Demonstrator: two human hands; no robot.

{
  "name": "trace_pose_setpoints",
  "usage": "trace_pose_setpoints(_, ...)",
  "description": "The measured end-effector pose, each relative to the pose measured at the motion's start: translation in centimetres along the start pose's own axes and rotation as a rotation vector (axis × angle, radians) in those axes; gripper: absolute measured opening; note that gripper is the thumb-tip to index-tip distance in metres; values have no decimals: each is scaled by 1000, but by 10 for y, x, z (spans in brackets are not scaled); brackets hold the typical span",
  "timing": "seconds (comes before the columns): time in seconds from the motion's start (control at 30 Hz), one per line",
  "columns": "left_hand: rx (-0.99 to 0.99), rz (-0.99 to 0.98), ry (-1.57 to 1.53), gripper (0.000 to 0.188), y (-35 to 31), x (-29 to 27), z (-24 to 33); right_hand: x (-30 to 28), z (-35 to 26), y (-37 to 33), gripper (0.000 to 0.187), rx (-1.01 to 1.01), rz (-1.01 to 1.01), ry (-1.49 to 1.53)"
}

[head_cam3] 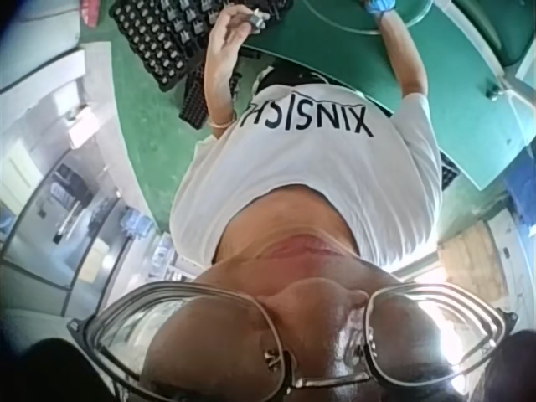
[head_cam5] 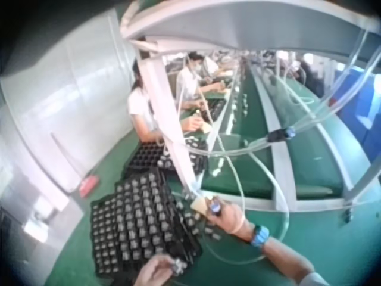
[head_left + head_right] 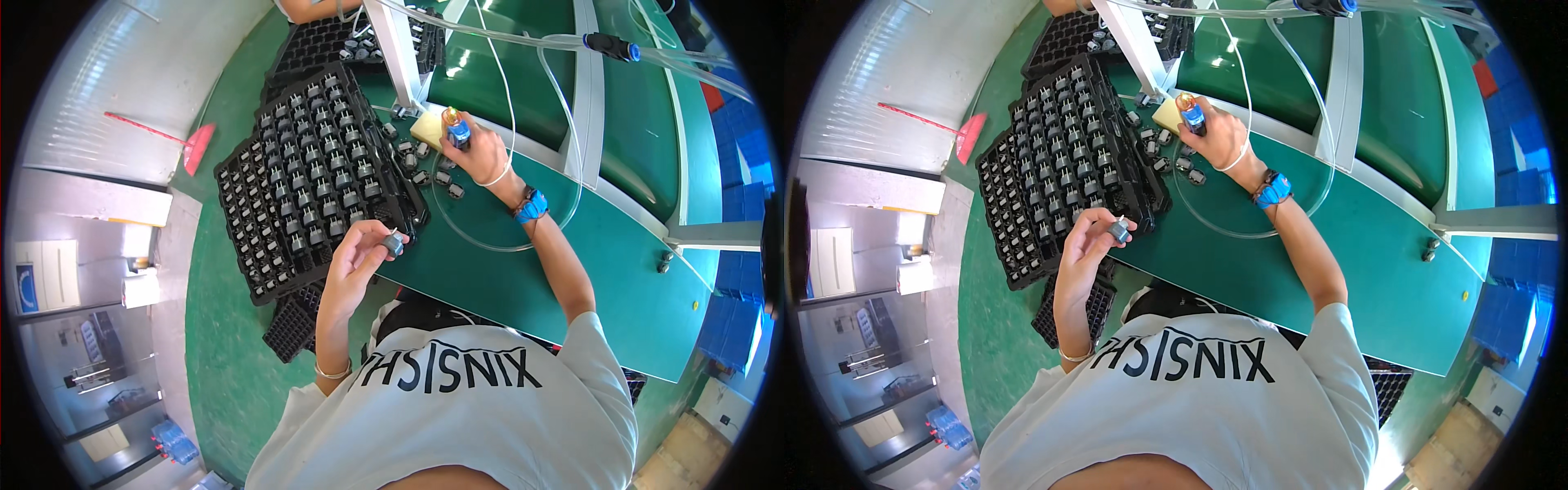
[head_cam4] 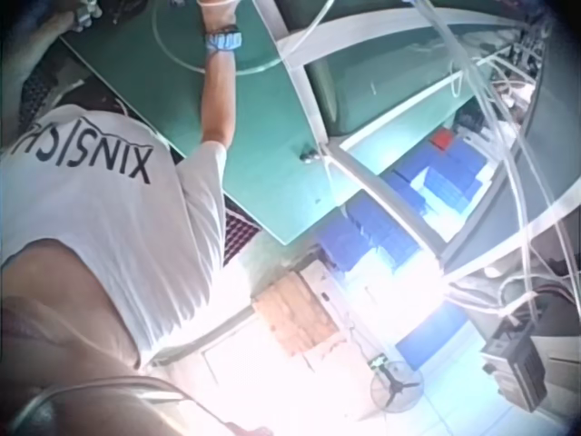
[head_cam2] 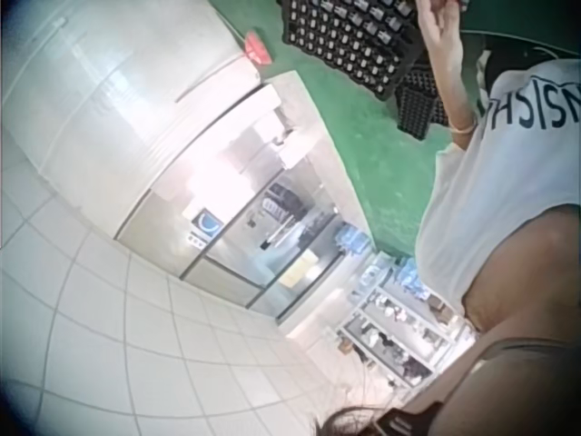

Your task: Picking small electronic components from a tray and inserting them into a handheld assembly or testing tool.

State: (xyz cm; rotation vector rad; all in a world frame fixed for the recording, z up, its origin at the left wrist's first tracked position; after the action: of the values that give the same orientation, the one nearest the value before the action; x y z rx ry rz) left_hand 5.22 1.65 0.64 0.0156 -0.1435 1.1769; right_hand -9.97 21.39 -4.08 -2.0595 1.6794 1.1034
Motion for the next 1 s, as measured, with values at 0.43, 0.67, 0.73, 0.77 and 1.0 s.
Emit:
trace_pose_setpoints(0.43,-5,-68,-40,16,-1,3,-7,-3,-2,-1,49,-19,1,25)
trace_pose_setpoints(0.67,-18,-56,-56,18,-3,3,-11,1,1,0,47,-6,-23,52)
trace_pose_setpoints(0.73,-24,-49,-53,19,-3,4,-11,0,0,0,45,-12,-14,50)
trace_pose_setpoints(0.77,-24,-50,-54,19,-3,4,-11,-1,-1,-1,45,-11,-13,48)
trace_pose_setpoints(1.0,-27,-66,-77,19,-2,6,-11,1,1,0,46,18,-12,34)
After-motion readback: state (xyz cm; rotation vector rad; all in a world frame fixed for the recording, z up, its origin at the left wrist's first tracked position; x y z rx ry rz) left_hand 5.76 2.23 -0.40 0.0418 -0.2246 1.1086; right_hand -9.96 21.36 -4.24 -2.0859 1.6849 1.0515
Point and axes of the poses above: each hand's wrist, its own y-axis towards the middle knuckle, its own x-axis out of the palm, z = x × y, the point moved 5 cm from there along y, towards the middle knuckle, and after that the axes turned 10 degrees about -z, right-handed, at the moved point
